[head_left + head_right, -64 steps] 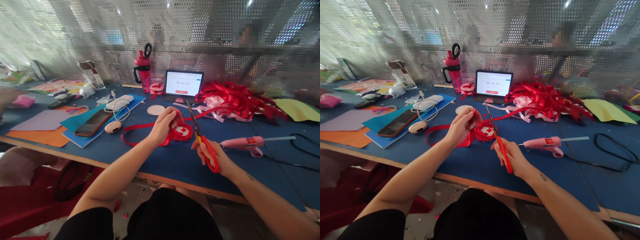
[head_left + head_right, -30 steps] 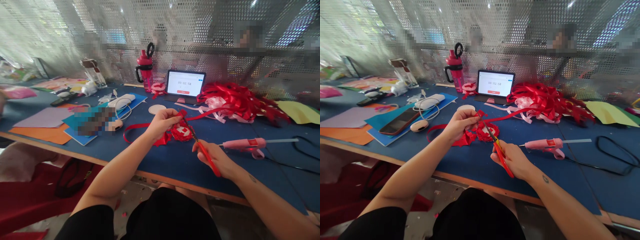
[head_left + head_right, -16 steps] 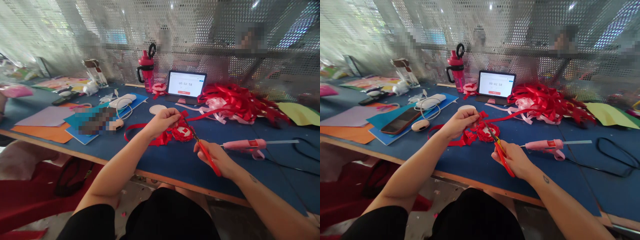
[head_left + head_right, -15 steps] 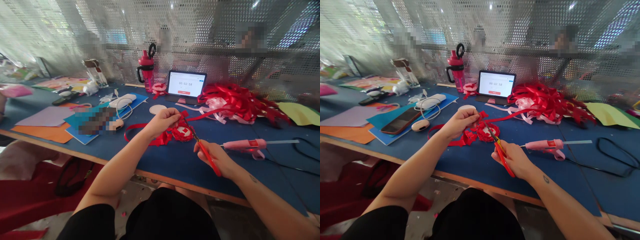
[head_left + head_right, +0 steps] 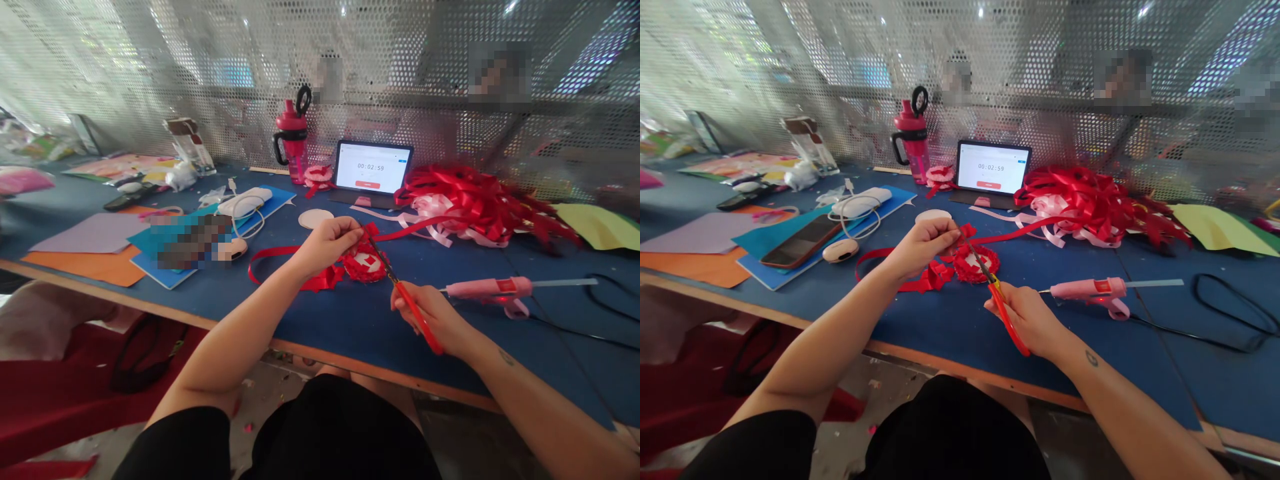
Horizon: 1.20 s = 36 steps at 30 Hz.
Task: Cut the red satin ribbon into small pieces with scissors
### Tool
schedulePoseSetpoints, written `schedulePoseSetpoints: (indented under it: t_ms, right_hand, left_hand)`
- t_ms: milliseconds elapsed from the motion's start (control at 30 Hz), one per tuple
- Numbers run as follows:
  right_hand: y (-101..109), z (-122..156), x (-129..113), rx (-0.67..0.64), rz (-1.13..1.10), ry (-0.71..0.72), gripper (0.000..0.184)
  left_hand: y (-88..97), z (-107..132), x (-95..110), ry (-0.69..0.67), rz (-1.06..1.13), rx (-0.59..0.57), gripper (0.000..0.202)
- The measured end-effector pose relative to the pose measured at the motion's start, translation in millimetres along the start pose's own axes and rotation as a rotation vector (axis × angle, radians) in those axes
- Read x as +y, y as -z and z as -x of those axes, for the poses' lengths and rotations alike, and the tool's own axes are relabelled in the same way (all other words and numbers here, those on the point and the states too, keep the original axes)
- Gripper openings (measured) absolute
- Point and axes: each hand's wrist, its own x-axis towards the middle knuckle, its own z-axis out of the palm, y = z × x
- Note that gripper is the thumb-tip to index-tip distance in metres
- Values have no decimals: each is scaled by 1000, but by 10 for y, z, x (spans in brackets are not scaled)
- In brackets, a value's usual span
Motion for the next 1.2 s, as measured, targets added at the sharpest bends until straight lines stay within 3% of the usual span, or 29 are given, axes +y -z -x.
schedulePoseSetpoints:
  t_ms: [333, 767, 900, 1067, 1200]
  right_hand:
    - [-39, -13, -73, 59, -39, -38, 27]
    - [-53, -37, 41, 111, -185, -15, 46]
    - [-49, -10, 20, 92, -225, 28, 46]
    - [-33, 29, 16, 87, -94, 83, 44]
    - [-33, 30, 36, 80, 66, 86, 43]
  left_hand:
    - [14, -9, -5, -28, -10, -11, 23]
    - [-22, -21, 7, 87, 159, 45, 14]
    - [-22, -28, 14, 57, 179, 63, 19]
    - [-8, -30, 13, 56, 238, 129, 2]
    - [-1, -29, 12, 99, 251, 143, 11]
